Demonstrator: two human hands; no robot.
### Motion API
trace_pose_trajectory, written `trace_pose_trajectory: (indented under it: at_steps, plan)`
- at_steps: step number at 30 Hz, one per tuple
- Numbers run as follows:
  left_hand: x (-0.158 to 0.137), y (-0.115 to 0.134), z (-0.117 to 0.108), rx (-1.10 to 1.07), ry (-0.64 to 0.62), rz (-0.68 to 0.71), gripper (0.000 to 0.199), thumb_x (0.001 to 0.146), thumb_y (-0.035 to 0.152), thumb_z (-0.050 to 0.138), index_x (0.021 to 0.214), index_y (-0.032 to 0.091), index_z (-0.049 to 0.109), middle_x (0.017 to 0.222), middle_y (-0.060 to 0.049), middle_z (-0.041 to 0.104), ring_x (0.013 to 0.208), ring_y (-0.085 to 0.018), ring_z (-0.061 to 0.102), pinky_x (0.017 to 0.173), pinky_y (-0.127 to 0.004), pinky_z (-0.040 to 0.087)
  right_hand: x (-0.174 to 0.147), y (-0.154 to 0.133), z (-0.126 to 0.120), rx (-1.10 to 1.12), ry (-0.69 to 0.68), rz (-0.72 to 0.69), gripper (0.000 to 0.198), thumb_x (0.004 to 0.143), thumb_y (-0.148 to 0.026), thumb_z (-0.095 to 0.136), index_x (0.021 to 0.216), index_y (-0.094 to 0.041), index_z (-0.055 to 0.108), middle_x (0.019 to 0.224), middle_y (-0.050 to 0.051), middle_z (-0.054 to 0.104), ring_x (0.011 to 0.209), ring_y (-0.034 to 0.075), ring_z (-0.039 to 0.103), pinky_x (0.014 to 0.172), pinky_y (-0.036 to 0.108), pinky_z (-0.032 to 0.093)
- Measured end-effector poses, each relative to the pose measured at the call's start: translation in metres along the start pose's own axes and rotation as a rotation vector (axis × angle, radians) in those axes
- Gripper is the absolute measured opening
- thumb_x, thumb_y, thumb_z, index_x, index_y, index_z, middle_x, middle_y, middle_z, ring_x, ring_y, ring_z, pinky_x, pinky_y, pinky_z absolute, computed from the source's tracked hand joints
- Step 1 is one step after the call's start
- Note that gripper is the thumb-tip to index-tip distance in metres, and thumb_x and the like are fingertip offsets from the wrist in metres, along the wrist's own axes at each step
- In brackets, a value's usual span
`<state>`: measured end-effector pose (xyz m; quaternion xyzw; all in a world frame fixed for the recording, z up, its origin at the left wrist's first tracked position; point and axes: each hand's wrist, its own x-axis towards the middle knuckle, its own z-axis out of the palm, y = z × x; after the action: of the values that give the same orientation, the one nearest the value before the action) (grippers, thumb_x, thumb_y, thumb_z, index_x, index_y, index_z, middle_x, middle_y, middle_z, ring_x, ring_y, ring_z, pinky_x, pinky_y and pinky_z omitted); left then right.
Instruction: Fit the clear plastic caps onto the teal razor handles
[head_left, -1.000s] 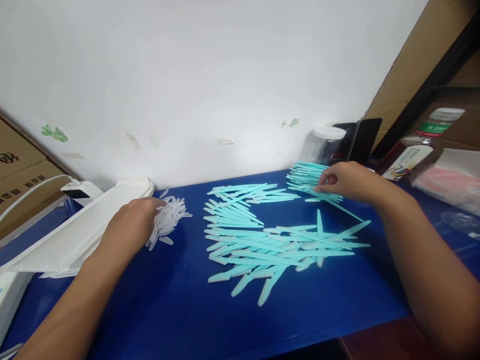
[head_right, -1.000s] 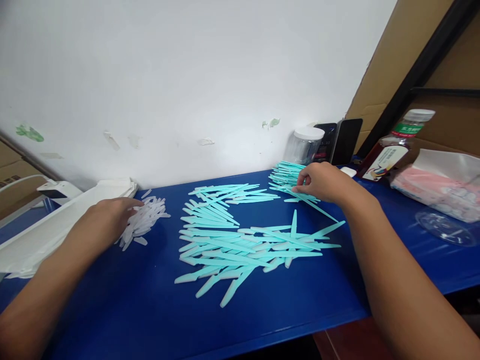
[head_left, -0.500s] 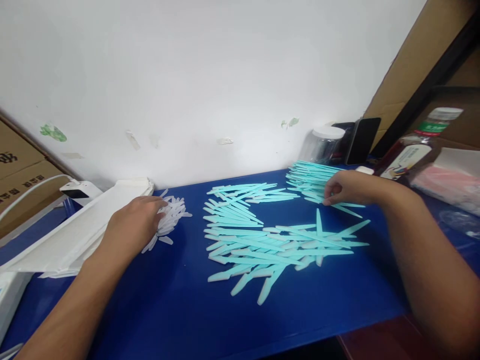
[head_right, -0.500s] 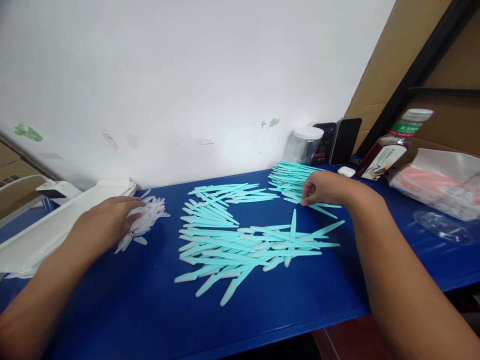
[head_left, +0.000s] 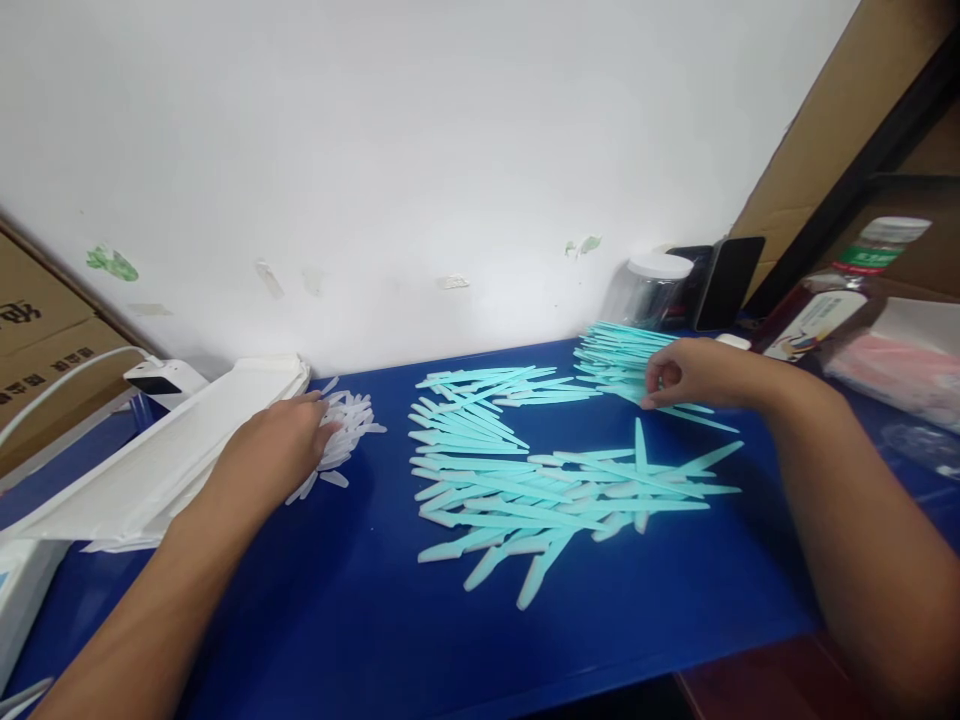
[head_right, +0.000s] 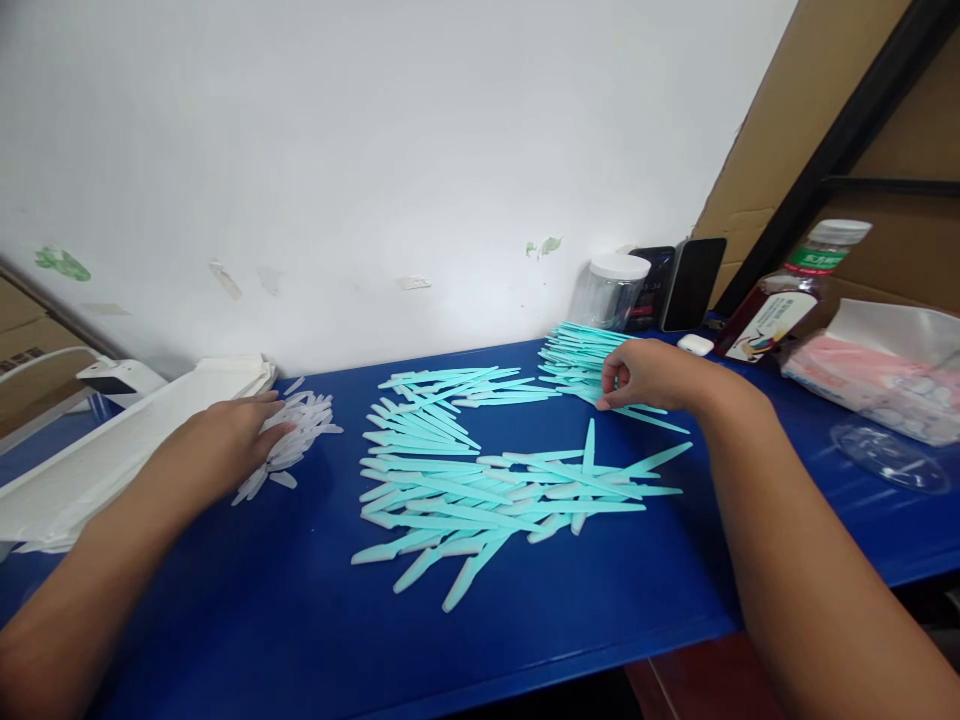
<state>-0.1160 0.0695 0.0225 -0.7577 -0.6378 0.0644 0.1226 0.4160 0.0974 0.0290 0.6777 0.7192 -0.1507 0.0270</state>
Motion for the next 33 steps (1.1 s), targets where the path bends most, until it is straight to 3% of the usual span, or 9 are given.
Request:
trace_pose_trajectory:
  at_steps: [4, 8, 12, 15, 17, 21, 23, 29, 33]
  plan:
    - [-0.001, 0.002, 0.002, -0.035, 0.136, 0.046, 0.054, 0.107, 0.044, 0.037, 0.135, 0.012, 0.069, 0.146, -0.021, 0.067, 0.128, -0.043, 0.068, 0.099, -0.054, 0.057, 0.001, 0.002, 0.001, -0.004, -0.006, 0.009, 0.02, 0.078, -0.037, 0.079, 0.084, -0.017, 0.079, 0.085, 0.009, 0.075, 0.075, 0.024, 0.066, 0.063, 0.033, 0.041]
    - [-0.001, 0.015, 0.004, -0.217, 0.269, 0.234, 0.046, 0.108, 0.045, 0.046, 0.132, 0.016, 0.072, 0.135, -0.017, 0.074, 0.126, -0.038, 0.069, 0.104, -0.052, 0.056, 0.007, -0.002, 0.003, -0.02, 0.04, 0.002, 0.017, 0.081, -0.035, 0.077, 0.08, -0.018, 0.078, 0.083, 0.008, 0.074, 0.075, 0.024, 0.066, 0.063, 0.033, 0.042]
    - [-0.008, 0.05, 0.003, -0.442, 0.457, 0.448, 0.032, 0.108, 0.041, 0.056, 0.118, 0.018, 0.076, 0.115, -0.013, 0.079, 0.111, -0.029, 0.072, 0.1, -0.045, 0.058, 0.001, -0.012, 0.001, 0.035, 0.069, -0.081, 0.03, 0.082, -0.052, 0.078, 0.082, -0.022, 0.078, 0.079, 0.005, 0.074, 0.072, 0.023, 0.066, 0.061, 0.032, 0.043]
    - [-0.022, 0.081, -0.002, -0.577, 0.514, 0.616, 0.022, 0.107, 0.034, 0.062, 0.118, 0.019, 0.074, 0.109, -0.011, 0.078, 0.105, -0.025, 0.072, 0.095, -0.041, 0.06, -0.018, -0.023, -0.003, 0.154, -0.066, -0.229, 0.035, 0.08, -0.06, 0.079, 0.091, -0.028, 0.081, 0.082, 0.004, 0.075, 0.076, 0.024, 0.069, 0.063, 0.032, 0.05]
    - [-0.034, 0.097, -0.005, -0.626, 0.487, 0.706, 0.03, 0.103, 0.039, 0.069, 0.126, 0.02, 0.071, 0.113, -0.012, 0.077, 0.11, -0.026, 0.071, 0.099, -0.044, 0.06, -0.031, -0.032, -0.006, 0.19, -0.167, -0.311, 0.035, 0.077, -0.057, 0.083, 0.102, -0.033, 0.082, 0.094, 0.003, 0.079, 0.087, 0.026, 0.073, 0.07, 0.033, 0.057]
    - [-0.05, 0.119, -0.007, -0.669, 0.437, 0.798, 0.079, 0.085, 0.07, 0.079, 0.145, 0.022, 0.059, 0.135, -0.016, 0.07, 0.13, -0.034, 0.064, 0.114, -0.053, 0.054, -0.044, -0.048, -0.004, 0.189, -0.238, -0.451, 0.052, 0.071, -0.052, 0.089, 0.121, -0.042, 0.079, 0.123, 0.0, 0.077, 0.107, 0.03, 0.074, 0.083, 0.037, 0.063]
    - [-0.054, 0.125, -0.005, -0.674, 0.399, 0.838, 0.092, 0.08, 0.077, 0.079, 0.149, 0.02, 0.055, 0.139, -0.019, 0.068, 0.134, -0.036, 0.061, 0.117, -0.055, 0.051, -0.048, -0.051, 0.001, 0.197, -0.243, -0.491, 0.063, 0.066, -0.053, 0.093, 0.126, -0.047, 0.076, 0.131, -0.001, 0.074, 0.112, 0.033, 0.073, 0.087, 0.041, 0.064]
    - [-0.054, 0.129, 0.004, -0.66, 0.312, 0.838, 0.087, 0.086, 0.072, 0.077, 0.15, 0.017, 0.056, 0.146, -0.02, 0.064, 0.141, -0.038, 0.057, 0.118, -0.057, 0.05, -0.074, -0.018, 0.03, 0.229, -0.17, -0.345, 0.096, 0.058, -0.047, 0.099, 0.144, -0.062, 0.059, 0.157, -0.004, 0.059, 0.135, 0.04, 0.064, 0.099, 0.042, 0.063]
    - [-0.053, 0.122, 0.003, -0.657, 0.311, 0.835, 0.079, 0.09, 0.063, 0.077, 0.151, 0.019, 0.055, 0.148, -0.019, 0.062, 0.143, -0.038, 0.055, 0.119, -0.057, 0.049, -0.092, 0.006, 0.047, 0.268, -0.019, -0.282, 0.074, 0.075, -0.056, 0.088, 0.143, -0.06, 0.059, 0.157, 0.0, 0.058, 0.14, 0.039, 0.059, 0.105, 0.043, 0.059]
